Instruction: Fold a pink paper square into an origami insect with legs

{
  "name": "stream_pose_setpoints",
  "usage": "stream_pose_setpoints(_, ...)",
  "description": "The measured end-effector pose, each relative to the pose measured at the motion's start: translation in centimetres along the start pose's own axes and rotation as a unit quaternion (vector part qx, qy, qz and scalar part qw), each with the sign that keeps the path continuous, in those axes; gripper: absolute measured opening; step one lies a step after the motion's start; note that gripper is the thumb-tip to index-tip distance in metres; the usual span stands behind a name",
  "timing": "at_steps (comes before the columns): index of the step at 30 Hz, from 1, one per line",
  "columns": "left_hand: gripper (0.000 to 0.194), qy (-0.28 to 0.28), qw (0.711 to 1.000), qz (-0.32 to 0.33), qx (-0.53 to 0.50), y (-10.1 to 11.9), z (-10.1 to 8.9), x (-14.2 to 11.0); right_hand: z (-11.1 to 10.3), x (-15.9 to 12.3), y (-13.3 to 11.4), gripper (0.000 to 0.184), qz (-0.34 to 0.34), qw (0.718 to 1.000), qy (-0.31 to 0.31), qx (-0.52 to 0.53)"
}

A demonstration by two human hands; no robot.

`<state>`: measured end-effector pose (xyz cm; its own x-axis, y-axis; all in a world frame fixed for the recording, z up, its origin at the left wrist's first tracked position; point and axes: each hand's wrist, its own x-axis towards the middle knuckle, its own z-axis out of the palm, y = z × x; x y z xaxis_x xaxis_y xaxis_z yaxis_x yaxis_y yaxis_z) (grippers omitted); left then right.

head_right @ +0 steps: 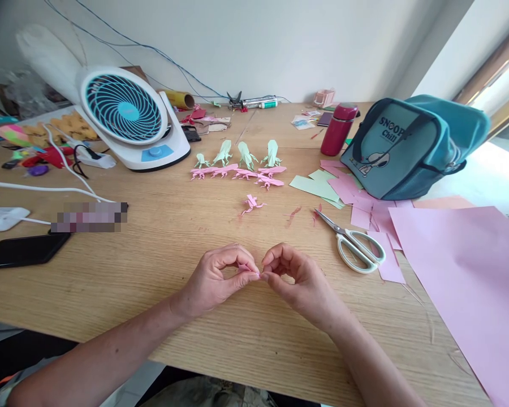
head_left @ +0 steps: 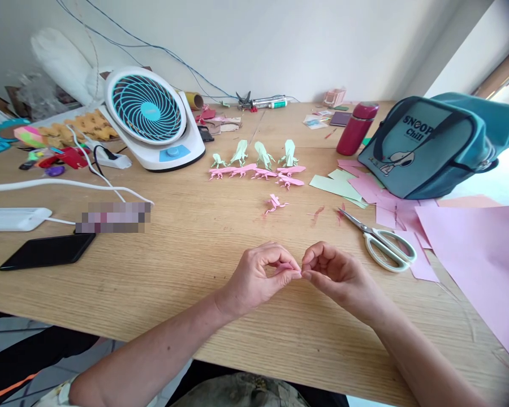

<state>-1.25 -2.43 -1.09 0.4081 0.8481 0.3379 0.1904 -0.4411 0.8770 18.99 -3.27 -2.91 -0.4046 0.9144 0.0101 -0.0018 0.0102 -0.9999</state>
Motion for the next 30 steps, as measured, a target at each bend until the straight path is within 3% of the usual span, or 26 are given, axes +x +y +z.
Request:
stream_pose_setpoints(9,0.011,0.006,1.000,0.013,0.017,-0.18,0.32,-0.02,-0.04,0.09,-0.18,0.013,0.001,1.000,0.001,0.010)
stream_pose_setpoints(15,0.005,0.003,1.000,0.004,0.002,-0.56,0.41,-0.15,0.15,0.02,-0.19,0.009,0.002,0.999,0.026,-0.043)
stream_pose_setpoints(22,0.006,0.046,0.998,-0.025,-0.031,-0.48,0.42,-0.23,0.01,-0.10,-0.47,0.008,-0.015,0.997,0.025,-0.070)
stream_pose_setpoints(26,0.012,0.067,0.994,-0.056,-0.059,-0.53,0.24,-0.07,0.16,-0.33,-0.78,0.009,-0.074,0.983,0.027,-0.167)
stream_pose_setpoints(30,0.015,0.060,0.988,-0.091,-0.107,-0.77,0.24,-0.03,0.80,-0.41,-0.77,0.017,-0.182,0.935,0.066,-0.296)
